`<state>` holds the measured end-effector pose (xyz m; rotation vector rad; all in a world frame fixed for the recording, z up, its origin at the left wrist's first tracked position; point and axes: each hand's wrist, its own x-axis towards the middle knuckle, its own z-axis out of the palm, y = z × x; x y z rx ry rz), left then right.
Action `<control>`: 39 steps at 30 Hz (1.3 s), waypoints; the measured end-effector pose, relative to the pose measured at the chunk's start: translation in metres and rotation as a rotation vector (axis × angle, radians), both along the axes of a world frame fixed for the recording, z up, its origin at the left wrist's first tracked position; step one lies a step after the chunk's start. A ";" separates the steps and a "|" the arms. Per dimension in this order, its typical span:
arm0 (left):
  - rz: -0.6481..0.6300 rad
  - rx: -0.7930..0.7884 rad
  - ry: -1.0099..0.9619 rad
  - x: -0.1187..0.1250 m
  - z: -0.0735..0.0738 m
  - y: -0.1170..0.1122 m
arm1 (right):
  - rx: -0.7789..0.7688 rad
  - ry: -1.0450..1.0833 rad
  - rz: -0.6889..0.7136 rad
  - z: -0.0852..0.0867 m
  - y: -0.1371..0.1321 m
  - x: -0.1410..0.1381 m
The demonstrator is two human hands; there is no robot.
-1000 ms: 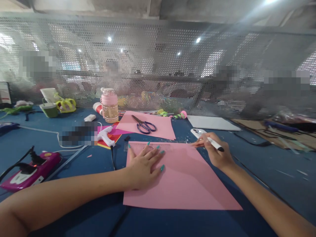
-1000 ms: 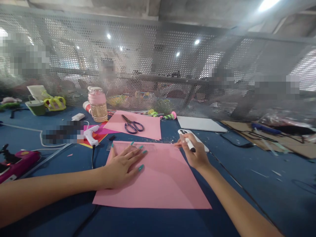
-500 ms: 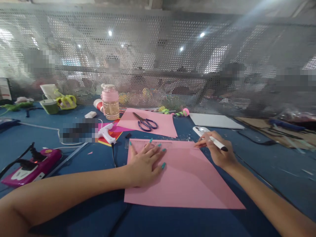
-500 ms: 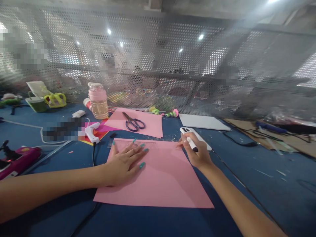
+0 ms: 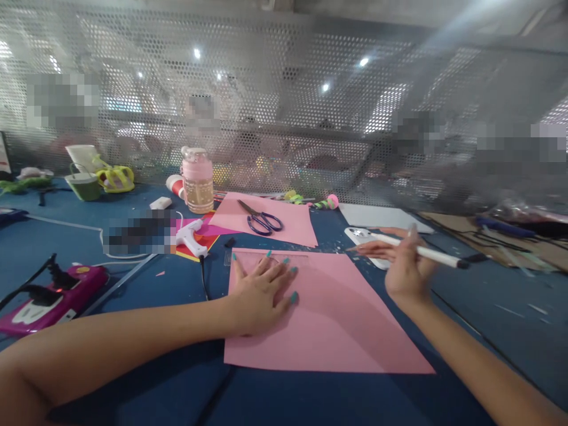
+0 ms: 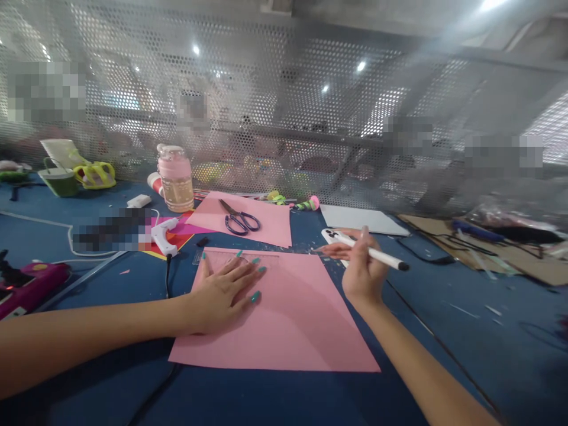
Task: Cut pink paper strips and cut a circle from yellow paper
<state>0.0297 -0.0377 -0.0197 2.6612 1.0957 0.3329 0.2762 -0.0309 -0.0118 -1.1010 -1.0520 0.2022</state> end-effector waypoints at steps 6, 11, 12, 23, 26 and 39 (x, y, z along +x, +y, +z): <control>0.007 -0.017 -0.018 -0.001 0.002 -0.001 | -0.007 0.216 -0.018 0.030 0.007 -0.014; 0.021 -0.033 -0.014 0.001 0.007 -0.004 | -0.206 0.236 0.246 0.056 0.040 -0.047; 0.030 -0.038 -0.013 0.001 0.007 -0.004 | -0.226 0.205 0.334 0.061 0.047 -0.055; 0.039 0.004 -0.091 0.001 0.004 -0.006 | -0.198 -0.100 0.578 0.062 0.093 -0.090; 0.025 -0.001 -0.086 0.001 0.006 -0.005 | -0.270 -0.087 0.579 0.052 0.099 -0.079; 0.022 -0.006 -0.072 0.002 0.003 -0.004 | -0.216 0.088 0.594 0.059 0.109 -0.065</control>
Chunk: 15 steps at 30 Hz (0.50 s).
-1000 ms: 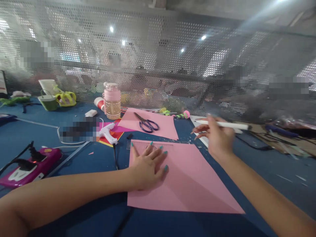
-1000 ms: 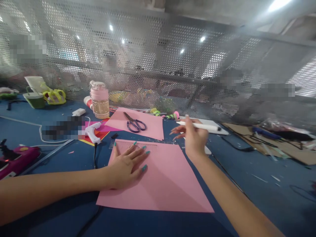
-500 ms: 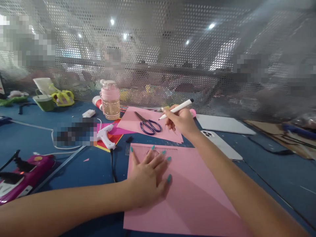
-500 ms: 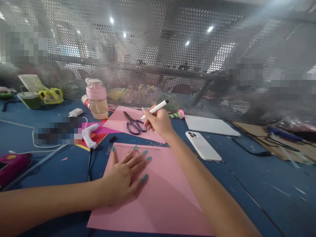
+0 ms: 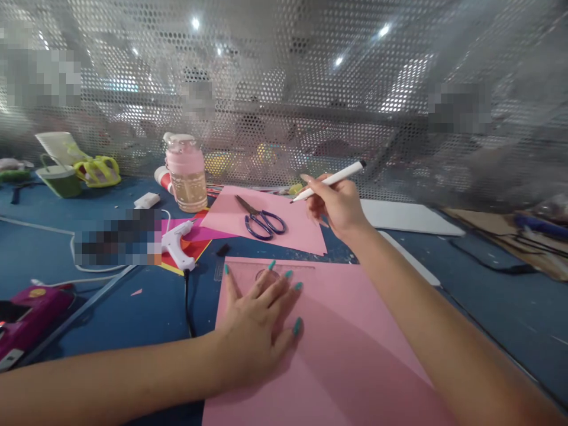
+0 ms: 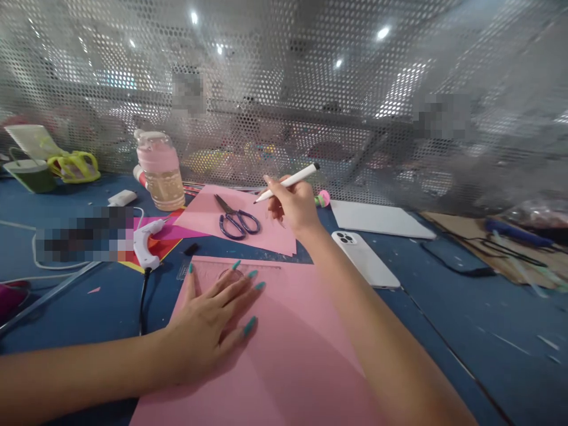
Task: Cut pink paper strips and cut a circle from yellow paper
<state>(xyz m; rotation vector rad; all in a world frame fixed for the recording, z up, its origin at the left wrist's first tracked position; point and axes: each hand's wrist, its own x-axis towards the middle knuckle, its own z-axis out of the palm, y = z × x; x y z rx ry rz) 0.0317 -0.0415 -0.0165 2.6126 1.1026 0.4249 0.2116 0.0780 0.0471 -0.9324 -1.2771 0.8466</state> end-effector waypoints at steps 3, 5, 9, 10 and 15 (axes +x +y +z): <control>-0.012 0.011 0.019 0.000 0.001 0.000 | 0.026 -0.035 -0.003 0.002 -0.002 0.000; -0.008 0.008 0.031 0.000 0.002 0.001 | 0.032 -0.063 -0.006 0.003 -0.002 -0.001; -0.003 -0.001 0.042 0.000 0.002 0.001 | 0.039 -0.088 -0.006 0.004 -0.003 -0.001; -0.001 -0.003 0.045 0.000 0.002 0.001 | 0.043 -0.088 -0.003 0.004 -0.003 -0.001; 0.000 -0.023 0.069 0.001 0.004 0.000 | 0.044 -0.060 0.024 0.004 -0.004 -0.007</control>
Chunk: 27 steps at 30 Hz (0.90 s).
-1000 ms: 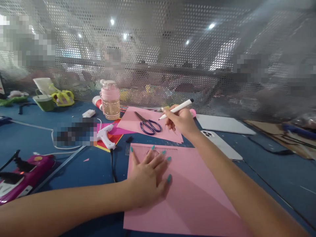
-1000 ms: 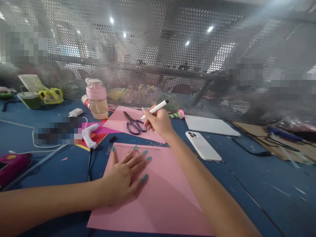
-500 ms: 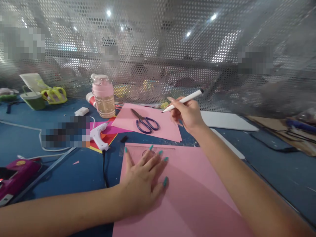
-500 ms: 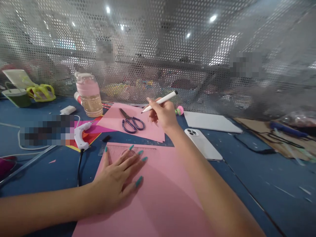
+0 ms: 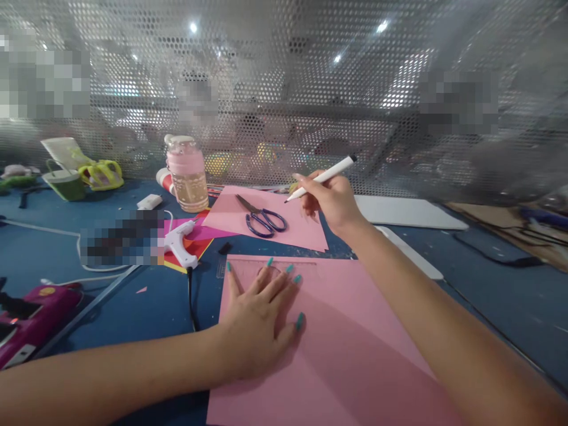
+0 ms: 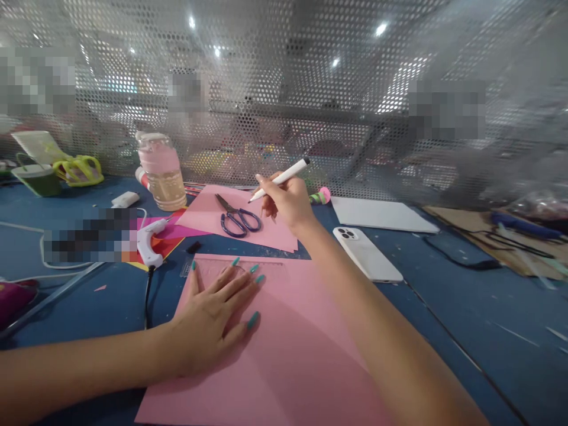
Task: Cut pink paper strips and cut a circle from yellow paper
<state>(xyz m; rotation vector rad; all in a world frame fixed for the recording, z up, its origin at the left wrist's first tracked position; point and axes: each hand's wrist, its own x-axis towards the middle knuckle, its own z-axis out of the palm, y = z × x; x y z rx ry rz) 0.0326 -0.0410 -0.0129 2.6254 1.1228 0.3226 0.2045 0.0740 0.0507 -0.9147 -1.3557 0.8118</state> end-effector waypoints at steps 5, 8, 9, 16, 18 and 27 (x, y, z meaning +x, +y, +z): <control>0.006 0.013 -0.031 0.000 0.000 -0.001 | -0.058 0.078 0.079 -0.006 -0.005 -0.020; -0.002 0.021 -0.042 0.000 -0.002 -0.001 | -0.091 0.129 0.148 -0.019 -0.008 -0.037; -0.007 0.024 -0.039 0.000 -0.003 -0.001 | -0.101 0.138 0.165 -0.024 -0.010 -0.043; 0.005 0.039 -0.004 -0.001 -0.007 -0.001 | -0.274 0.074 0.314 -0.053 -0.021 -0.070; -0.005 0.046 -0.002 -0.001 -0.007 -0.001 | -0.272 0.039 0.306 -0.055 -0.023 -0.071; 0.024 0.047 0.005 0.001 -0.002 -0.004 | -0.297 0.034 0.357 -0.072 -0.024 -0.076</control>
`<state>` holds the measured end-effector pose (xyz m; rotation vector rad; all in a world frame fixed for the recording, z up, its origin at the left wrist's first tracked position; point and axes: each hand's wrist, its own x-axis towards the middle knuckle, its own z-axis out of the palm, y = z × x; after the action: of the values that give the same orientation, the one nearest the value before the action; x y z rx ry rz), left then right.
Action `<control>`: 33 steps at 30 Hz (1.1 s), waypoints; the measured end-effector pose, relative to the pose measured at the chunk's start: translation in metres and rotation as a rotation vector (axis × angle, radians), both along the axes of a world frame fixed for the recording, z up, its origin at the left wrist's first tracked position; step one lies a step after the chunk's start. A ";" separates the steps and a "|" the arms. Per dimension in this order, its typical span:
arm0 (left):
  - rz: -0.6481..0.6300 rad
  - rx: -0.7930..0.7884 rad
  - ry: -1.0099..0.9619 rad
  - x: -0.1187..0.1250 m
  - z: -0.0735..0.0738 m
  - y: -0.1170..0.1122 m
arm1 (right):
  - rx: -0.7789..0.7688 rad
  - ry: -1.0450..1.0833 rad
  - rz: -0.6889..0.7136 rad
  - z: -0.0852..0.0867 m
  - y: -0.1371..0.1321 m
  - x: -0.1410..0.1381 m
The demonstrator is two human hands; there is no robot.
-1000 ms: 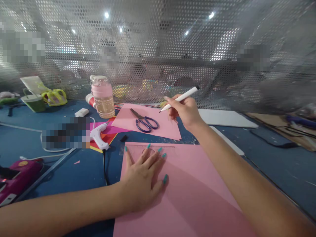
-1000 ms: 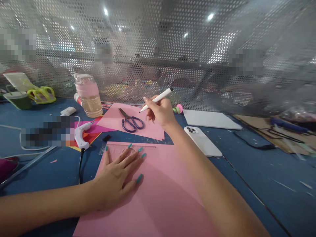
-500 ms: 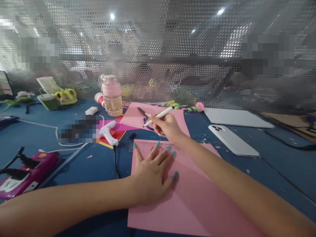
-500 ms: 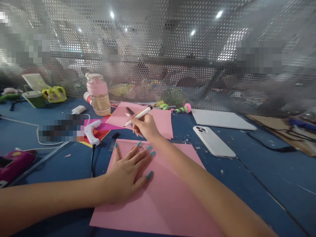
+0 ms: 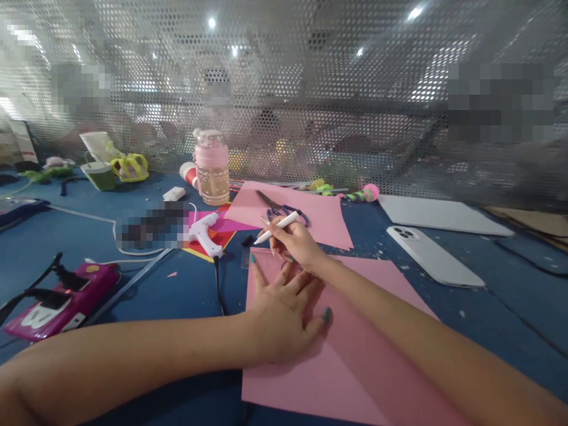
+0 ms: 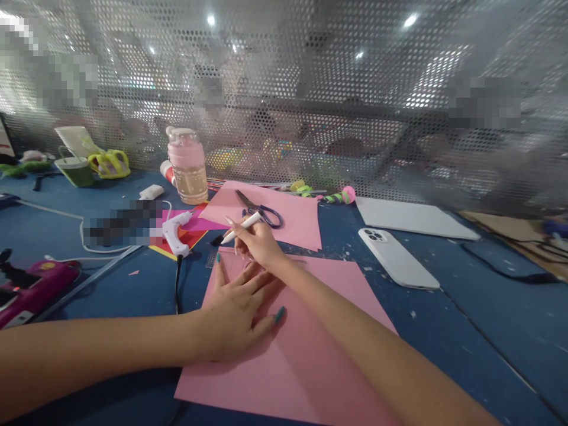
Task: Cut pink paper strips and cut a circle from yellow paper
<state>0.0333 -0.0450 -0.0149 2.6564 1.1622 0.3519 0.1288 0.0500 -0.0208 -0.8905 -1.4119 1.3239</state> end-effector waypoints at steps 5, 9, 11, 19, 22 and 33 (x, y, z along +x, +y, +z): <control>0.000 -0.008 -0.008 0.000 0.000 0.000 | -0.034 -0.016 0.034 0.000 0.001 0.001; 0.004 -0.012 -0.001 0.001 -0.001 0.000 | 0.006 -0.067 0.033 0.000 0.001 0.001; 0.004 -0.009 0.001 0.001 -0.001 0.000 | 0.009 -0.098 0.028 0.001 0.000 0.001; 0.000 0.000 0.007 0.001 0.000 0.000 | -0.001 -0.144 0.026 0.002 -0.001 0.001; -0.001 -0.011 0.009 0.001 0.002 0.000 | 0.000 -0.143 0.028 0.000 0.000 0.001; 0.002 -0.031 0.017 0.002 0.002 0.000 | -0.009 -0.149 0.048 0.001 0.000 0.001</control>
<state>0.0348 -0.0449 -0.0128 2.6364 1.1663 0.3096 0.1293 0.0504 -0.0202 -0.9833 -1.5514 1.3230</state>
